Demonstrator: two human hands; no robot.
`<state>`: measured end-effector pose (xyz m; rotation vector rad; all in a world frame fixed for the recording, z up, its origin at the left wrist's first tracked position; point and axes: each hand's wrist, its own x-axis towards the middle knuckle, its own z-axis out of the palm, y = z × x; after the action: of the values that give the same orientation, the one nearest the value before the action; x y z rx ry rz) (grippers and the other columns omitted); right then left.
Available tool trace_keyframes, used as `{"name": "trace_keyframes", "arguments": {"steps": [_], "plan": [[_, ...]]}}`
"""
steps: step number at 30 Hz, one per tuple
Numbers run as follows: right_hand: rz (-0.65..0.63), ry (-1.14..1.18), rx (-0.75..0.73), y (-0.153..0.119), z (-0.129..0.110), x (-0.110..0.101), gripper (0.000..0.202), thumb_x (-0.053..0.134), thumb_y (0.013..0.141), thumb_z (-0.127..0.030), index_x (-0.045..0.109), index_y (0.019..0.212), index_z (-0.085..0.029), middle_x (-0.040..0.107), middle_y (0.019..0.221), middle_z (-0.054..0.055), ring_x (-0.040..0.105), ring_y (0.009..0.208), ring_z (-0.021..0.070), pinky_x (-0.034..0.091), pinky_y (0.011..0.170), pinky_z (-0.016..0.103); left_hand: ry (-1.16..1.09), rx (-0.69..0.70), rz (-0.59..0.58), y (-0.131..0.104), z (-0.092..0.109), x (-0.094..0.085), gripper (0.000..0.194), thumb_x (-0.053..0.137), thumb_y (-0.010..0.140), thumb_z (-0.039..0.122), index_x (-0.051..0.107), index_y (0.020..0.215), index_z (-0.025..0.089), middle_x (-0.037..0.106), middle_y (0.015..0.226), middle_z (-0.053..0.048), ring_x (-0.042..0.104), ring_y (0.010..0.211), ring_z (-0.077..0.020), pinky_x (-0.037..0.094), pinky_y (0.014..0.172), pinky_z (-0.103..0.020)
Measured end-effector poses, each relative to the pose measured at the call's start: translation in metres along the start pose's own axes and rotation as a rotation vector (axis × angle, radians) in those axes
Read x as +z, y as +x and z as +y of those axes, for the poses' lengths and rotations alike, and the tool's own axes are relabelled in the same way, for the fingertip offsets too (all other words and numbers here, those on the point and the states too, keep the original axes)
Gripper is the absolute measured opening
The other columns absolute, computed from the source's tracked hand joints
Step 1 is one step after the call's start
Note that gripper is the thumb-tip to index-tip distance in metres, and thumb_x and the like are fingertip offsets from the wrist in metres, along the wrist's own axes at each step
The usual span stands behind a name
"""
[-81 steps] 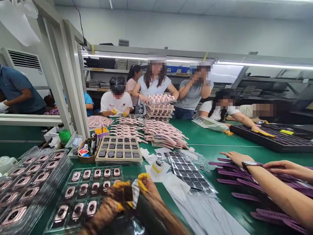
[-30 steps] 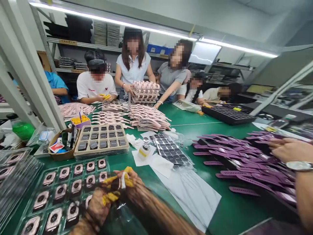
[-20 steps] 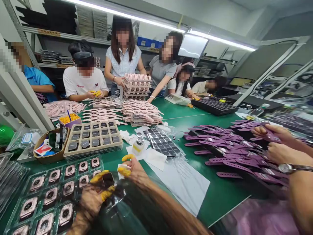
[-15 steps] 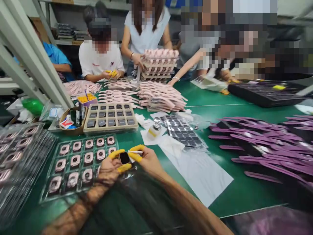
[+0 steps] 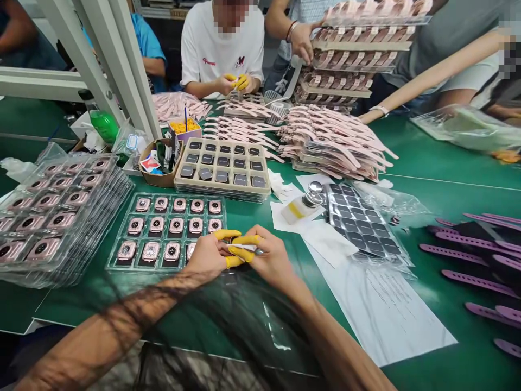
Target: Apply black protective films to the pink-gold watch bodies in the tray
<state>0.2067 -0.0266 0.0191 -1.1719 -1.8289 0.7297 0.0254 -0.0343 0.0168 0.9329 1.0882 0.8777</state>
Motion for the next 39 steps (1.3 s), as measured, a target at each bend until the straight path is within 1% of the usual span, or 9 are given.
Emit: {"name": "trace_keyframes", "arguments": {"steps": [9,13,17,19,22,27,31,36,39], "plan": [[0.047,-0.027,0.066,0.001,0.005,0.003,0.025,0.072,0.088,-0.053,0.078,0.082,-0.029,0.063,0.073,0.002,0.057,0.066,0.0180,0.046,0.060,0.033,-0.005,0.016,0.023,0.000,-0.001,0.002,0.067,0.099,0.047,0.015,0.074,0.110,0.014,0.076,0.068,0.000,0.073,0.066,-0.0183,0.058,0.065,-0.027],[0.301,-0.136,0.219,0.007,0.034,-0.019,0.029,0.073,0.087,-0.053,0.076,0.088,-0.025,0.070,0.083,0.005,0.063,0.077,0.0225,0.051,0.073,0.039,-0.055,0.028,0.056,-0.001,0.003,0.002,0.073,0.099,0.048,0.015,0.071,0.115,0.011,0.077,0.073,-0.002,0.073,0.068,-0.0184,0.057,0.067,-0.028],[0.294,-0.371,0.260,-0.002,0.043,-0.043,0.031,0.074,0.087,-0.045,0.075,0.100,-0.017,0.071,0.100,0.016,0.063,0.095,0.0302,0.050,0.088,0.048,-0.077,0.060,0.065,-0.002,0.005,0.001,0.071,0.098,0.053,0.015,0.069,0.117,0.011,0.075,0.073,-0.001,0.070,0.065,-0.0155,0.055,0.066,-0.027],[0.277,-0.471,0.221,-0.017,0.031,-0.037,0.033,0.069,0.091,-0.041,0.072,0.112,-0.016,0.069,0.111,0.019,0.060,0.106,0.0334,0.048,0.095,0.053,-0.081,0.076,0.067,-0.003,0.005,0.001,0.072,0.098,0.055,0.016,0.068,0.120,0.011,0.074,0.073,0.001,0.068,0.064,-0.0140,0.052,0.064,-0.025],[0.157,-0.382,0.167,-0.042,0.008,-0.006,0.035,0.065,0.094,-0.039,0.068,0.125,-0.022,0.069,0.119,0.016,0.059,0.112,0.0334,0.048,0.101,0.053,-0.100,0.106,0.064,-0.003,0.005,0.000,0.072,0.098,0.055,0.017,0.067,0.120,0.011,0.075,0.076,0.000,0.070,0.070,-0.0153,0.053,0.068,-0.026],[0.131,-0.321,0.290,-0.063,0.004,0.031,0.033,0.067,0.091,-0.036,0.068,0.122,-0.023,0.072,0.114,0.015,0.061,0.109,0.0339,0.050,0.098,0.052,-0.117,0.139,0.047,-0.001,0.001,-0.002,0.071,0.098,0.053,0.015,0.068,0.117,0.012,0.077,0.081,-0.002,0.072,0.074,-0.0165,0.056,0.072,-0.027],[0.208,-0.276,0.370,-0.058,0.015,0.023,0.031,0.071,0.084,-0.034,0.070,0.113,-0.024,0.075,0.105,0.011,0.067,0.095,0.0308,0.053,0.088,0.050,-0.093,0.165,0.044,0.000,-0.003,-0.004,0.074,0.099,0.049,0.017,0.069,0.117,0.014,0.076,0.079,-0.002,0.073,0.073,-0.0166,0.057,0.072,-0.027],[0.236,-0.176,0.322,-0.040,0.017,0.006,0.015,0.074,0.075,-0.027,0.074,0.089,-0.031,0.080,0.092,0.006,0.075,0.083,0.0322,0.059,0.077,0.050,-0.105,0.199,0.049,-0.004,-0.001,-0.004,0.070,0.098,0.048,0.020,0.070,0.112,0.016,0.075,0.075,0.000,0.072,0.070,-0.0174,0.058,0.069,-0.028],[0.242,-0.157,0.280,-0.031,0.015,-0.007,0.022,0.073,0.074,-0.029,0.076,0.094,-0.038,0.080,0.090,0.004,0.076,0.076,0.0331,0.061,0.072,0.052,-0.117,0.236,0.041,-0.007,0.001,-0.003,0.066,0.099,0.045,0.019,0.072,0.105,0.019,0.073,0.068,0.000,0.070,0.064,-0.0187,0.055,0.062,-0.028]]}}
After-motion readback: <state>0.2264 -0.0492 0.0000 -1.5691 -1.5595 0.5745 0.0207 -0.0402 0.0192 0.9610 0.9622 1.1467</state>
